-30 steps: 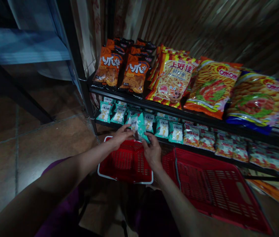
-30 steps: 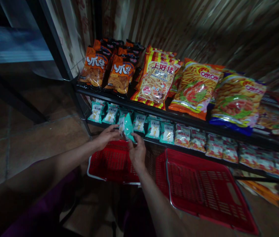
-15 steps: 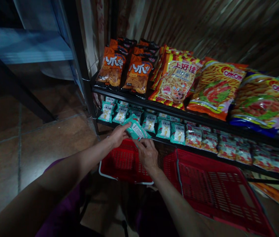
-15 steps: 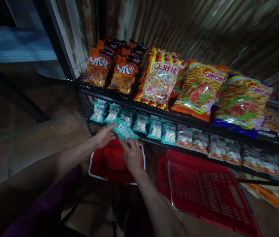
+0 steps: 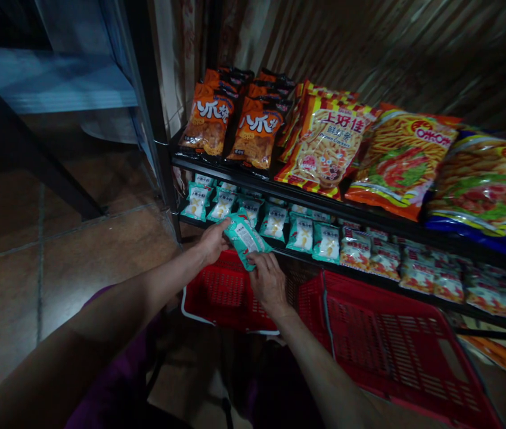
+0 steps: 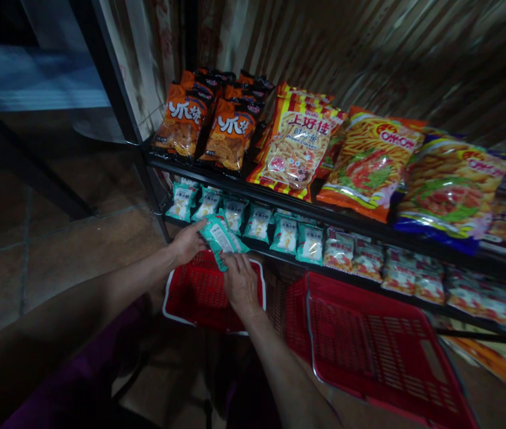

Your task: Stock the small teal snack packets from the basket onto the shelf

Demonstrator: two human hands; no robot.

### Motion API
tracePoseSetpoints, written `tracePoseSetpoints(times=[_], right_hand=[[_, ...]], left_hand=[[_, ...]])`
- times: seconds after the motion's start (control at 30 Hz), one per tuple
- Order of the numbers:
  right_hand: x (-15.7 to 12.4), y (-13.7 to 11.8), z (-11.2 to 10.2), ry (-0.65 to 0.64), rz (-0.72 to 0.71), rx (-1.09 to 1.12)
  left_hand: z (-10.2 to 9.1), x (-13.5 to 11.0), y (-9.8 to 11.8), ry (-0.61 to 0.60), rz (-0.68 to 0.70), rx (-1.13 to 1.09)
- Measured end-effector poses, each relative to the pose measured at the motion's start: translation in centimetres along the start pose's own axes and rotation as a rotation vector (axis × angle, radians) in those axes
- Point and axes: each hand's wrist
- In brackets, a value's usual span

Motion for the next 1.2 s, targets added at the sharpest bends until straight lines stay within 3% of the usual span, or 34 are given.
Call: tracePoseSetpoints(times=[0.27,0.47,0.57,0.67,0.8,0.9,1.03,1.2], right_hand=[[-0.3,0.1,0.1,-0.014,-0.002,0.057],[-0.3,0.1,0.0,0.054,0.124,0.149],[0.0,0.4,-0.1,0.114,0.293,0.287],[0.1,1.2,0.4,0.203,0.569,0.522],[0.0,2.1,1.5,0.397,0.963,0.943],[-0.1,2.4,1.9,0.458,1.172,1.197],[-0.1,2.7,2.1,0.402,1.313,1.343],[-0.2,1.9,2.6,0.405,1.369,1.422]], left_hand=[[-0.4,0.1,0.0,0.126,-0.062,0.082],[-0.4,0.4,-0.1,0.126,-0.081,0.086],[-0.4,0.4,0.0,0.011,-0.087,0.047],[-0.5,0.4,-0.1,-0.069,-0.075,0.055],[-1.1,0.9,-0.9,0.052,-0.06,0.195],[-1.7,1.4,-1.8,0.05,-0.072,0.297],[-1.8,1.3,-2.4,-0.081,-0.111,0.321],[-1.1,0.1,-2.0,-0.167,-0.176,0.332]])
Point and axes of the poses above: each hand's wrist, its own x-axis towards the middle knuckle, its own z-axis out of the palm, y = z × x
